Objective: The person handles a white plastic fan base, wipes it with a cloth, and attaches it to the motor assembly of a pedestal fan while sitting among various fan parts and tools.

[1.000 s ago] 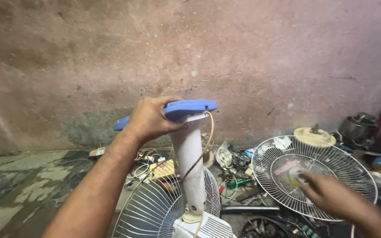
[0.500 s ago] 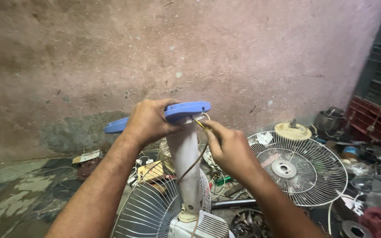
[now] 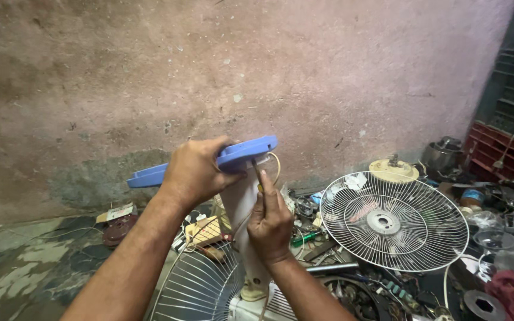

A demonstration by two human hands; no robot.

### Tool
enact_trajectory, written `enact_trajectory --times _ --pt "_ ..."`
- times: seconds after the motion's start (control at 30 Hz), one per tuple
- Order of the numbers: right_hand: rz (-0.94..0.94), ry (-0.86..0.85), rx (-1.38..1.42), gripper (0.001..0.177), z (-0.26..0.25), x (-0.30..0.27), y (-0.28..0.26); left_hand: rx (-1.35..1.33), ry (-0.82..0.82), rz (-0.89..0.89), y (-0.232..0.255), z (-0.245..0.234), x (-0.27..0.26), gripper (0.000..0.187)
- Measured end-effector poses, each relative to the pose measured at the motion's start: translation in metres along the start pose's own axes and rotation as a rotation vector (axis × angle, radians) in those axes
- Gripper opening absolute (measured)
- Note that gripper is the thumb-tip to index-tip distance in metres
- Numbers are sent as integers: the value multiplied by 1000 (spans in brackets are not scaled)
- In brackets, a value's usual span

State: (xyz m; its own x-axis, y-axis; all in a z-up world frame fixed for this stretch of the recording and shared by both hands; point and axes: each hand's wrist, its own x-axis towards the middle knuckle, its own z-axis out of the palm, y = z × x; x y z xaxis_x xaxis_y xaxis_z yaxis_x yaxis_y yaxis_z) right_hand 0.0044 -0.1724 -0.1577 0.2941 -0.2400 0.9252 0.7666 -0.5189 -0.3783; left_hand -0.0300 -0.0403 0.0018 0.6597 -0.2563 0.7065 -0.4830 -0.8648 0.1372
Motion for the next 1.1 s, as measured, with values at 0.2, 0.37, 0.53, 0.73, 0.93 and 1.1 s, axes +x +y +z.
enact_trajectory --times 0.2,0.37,0.53,0.73,0.93,1.1 --pt "44 66 -7 39 13 -9 2 63 72 62 1 5 -5 38" --pt "96 181 -3 39 15 -13 -18 58 117 134 11 19 -9 31" --pt "185 -99 151 41 -51 3 -11 31 67 59 12 15 -10 36" --pt "438 -244 171 36 -139 -75 -16 -123 111 379 35 33 -31 57" --pt "480 -170 367 28 -159 -57 27 50 34 141 30 -2 -25 44" --pt "-24 -425 238 91 -113 84 52 -137 80 320 45 -11 -39 45"
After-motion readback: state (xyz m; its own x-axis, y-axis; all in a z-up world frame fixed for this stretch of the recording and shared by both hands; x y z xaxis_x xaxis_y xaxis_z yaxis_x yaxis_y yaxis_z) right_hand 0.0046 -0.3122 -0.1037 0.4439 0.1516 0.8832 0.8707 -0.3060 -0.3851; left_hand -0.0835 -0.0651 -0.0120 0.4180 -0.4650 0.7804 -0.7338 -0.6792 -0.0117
